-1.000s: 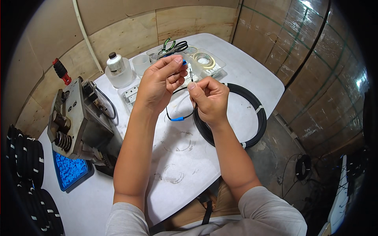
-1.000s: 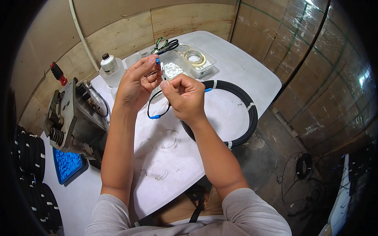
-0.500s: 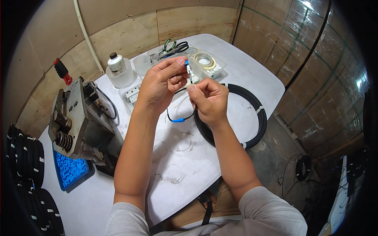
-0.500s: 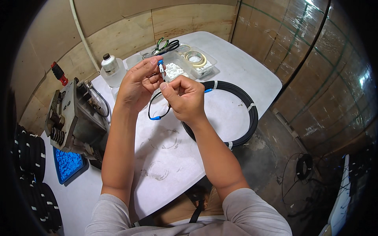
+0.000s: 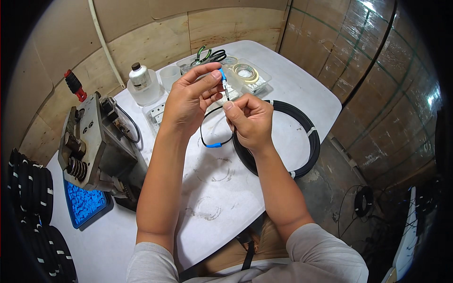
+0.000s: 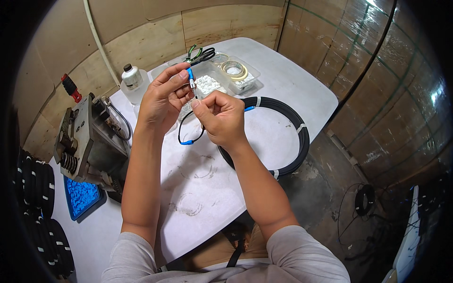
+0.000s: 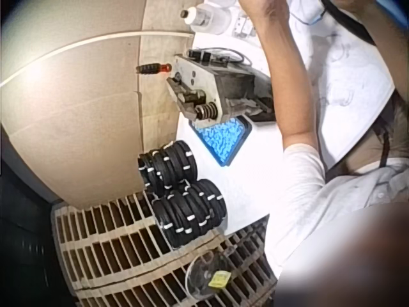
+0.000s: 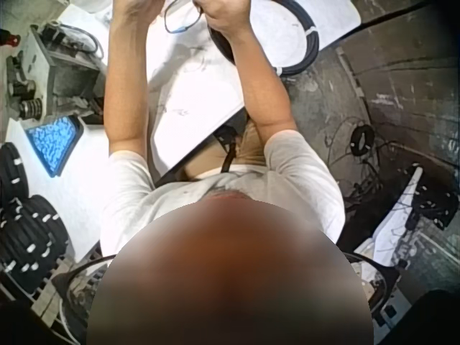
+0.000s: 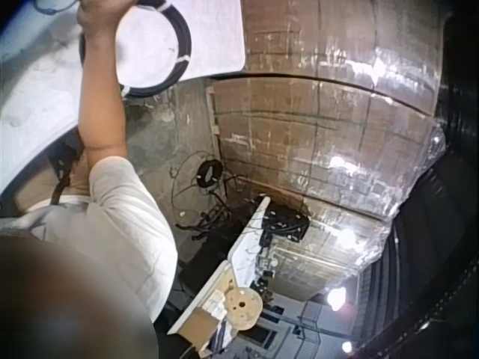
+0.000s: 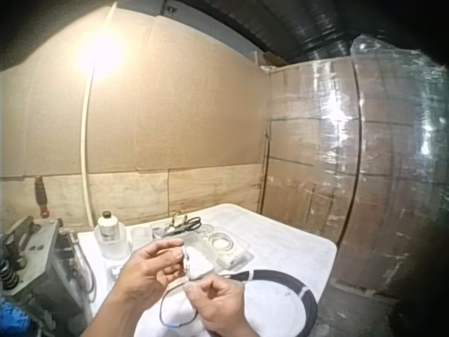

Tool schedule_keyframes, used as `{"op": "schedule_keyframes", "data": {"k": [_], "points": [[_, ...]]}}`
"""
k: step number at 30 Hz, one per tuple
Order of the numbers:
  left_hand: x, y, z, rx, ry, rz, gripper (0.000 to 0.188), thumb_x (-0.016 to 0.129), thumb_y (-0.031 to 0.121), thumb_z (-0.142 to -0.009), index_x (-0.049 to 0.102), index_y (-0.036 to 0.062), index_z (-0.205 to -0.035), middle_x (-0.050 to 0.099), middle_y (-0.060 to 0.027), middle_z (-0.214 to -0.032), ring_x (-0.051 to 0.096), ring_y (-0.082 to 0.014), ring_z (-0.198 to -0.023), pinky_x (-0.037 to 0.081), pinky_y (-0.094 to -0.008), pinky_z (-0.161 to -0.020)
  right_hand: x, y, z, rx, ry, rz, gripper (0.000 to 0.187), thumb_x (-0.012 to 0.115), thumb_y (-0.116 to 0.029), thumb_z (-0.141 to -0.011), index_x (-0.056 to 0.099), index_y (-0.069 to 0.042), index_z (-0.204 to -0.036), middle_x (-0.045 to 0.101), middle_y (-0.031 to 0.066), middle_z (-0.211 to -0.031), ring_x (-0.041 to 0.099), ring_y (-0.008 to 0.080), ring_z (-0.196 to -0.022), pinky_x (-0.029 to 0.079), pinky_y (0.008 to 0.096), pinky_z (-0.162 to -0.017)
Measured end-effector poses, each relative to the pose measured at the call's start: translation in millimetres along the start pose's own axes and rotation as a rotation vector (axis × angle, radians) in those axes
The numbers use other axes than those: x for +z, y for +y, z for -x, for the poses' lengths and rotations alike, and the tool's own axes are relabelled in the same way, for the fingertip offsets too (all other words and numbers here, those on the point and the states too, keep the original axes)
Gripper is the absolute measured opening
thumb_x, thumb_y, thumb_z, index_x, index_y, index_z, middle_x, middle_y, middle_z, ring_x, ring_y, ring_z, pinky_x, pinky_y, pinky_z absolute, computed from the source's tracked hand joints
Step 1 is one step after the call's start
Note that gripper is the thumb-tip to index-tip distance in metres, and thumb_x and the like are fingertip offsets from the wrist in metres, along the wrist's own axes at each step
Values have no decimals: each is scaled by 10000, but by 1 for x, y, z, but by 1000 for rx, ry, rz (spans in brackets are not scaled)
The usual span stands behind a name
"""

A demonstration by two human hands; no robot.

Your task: The person is assembling a wire connector by inserting a wire into a blue plastic housing and using a fixture and a small pin tool for alignment.

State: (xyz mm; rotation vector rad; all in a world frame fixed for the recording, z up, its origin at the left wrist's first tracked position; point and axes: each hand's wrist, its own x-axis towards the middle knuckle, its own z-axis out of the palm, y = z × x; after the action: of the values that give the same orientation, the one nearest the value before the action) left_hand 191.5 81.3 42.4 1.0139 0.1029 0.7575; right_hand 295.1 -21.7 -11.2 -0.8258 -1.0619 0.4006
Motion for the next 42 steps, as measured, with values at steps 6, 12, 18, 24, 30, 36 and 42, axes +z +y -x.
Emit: {"op": "schedule_keyframes", "data": {"k": [6, 12, 18, 24, 30, 36, 42], "points": [[1, 0, 1, 71, -7, -84, 267, 680, 101, -862, 639, 7, -1108, 670, -59, -925, 616, -134, -806, 496, -266, -732, -2, 0, -1, 14, -6, -46, 207, 683, -90, -867, 573, -29, -703, 549, -23, -567, 454, 6, -478, 352, 176, -432], [4, 5, 4, 225, -13, -311, 279, 684, 101, -860, 646, 4, -1119, 666, -49, -909, 610, -123, -796, 508, -272, -740, 0, -1, -1, 22, -10, -36, 211, 687, -100, -868, 571, -27, -706, 546, -24, -569, 453, 10, -480, 356, 177, -434], [9, 3, 6, 240, -11, -327, 243, 715, 100, -832, 682, -10, -1047, 686, -74, -870, 635, -115, -739, 502, -233, -662, -1, 0, -2, 5, 1, -40, 214, 683, -108, -874, 571, -28, -710, 545, -25, -581, 457, 15, -495, 360, 180, -445], [10, 4, 7, 211, -73, -414, 251, 729, 98, -820, 686, -10, -1042, 681, -71, -852, 624, -107, -733, 501, -232, -642, -2, -3, -4, 2, 21, -52, 204, 676, -114, -881, 582, -25, -723, 561, -20, -610, 468, 22, -509, 370, 185, -451], [8, 5, 7, 267, -92, -461, 280, 732, 49, -803, 673, -11, -1070, 674, -84, -869, 631, -111, -764, 533, -243, -696, -1, -5, -4, 28, 15, -46, 181, 667, -134, -893, 612, -15, -768, 581, -9, -641, 492, 35, -529, 393, 189, -474], [8, 13, 8, 398, 5, -418, 290, 705, 6, -818, 636, -59, -1092, 677, -104, -921, 650, -135, -820, 546, -251, -742, 4, -5, -7, 126, -135, -57, 202, 654, -192, -911, 636, 2, -967, 613, 10, -743, 553, 67, -676, 451, 221, -604], [-1, 27, 8, 539, 125, -416, 334, 710, 46, -821, 628, -30, -1135, 666, -108, -971, 634, -137, -825, 534, -272, -766, 19, 4, 2, 198, -381, 147, 319, 677, -70, -854, 600, 5, -1155, 615, 67, -1056, 595, 128, -920, 487, 278, -865]]}}
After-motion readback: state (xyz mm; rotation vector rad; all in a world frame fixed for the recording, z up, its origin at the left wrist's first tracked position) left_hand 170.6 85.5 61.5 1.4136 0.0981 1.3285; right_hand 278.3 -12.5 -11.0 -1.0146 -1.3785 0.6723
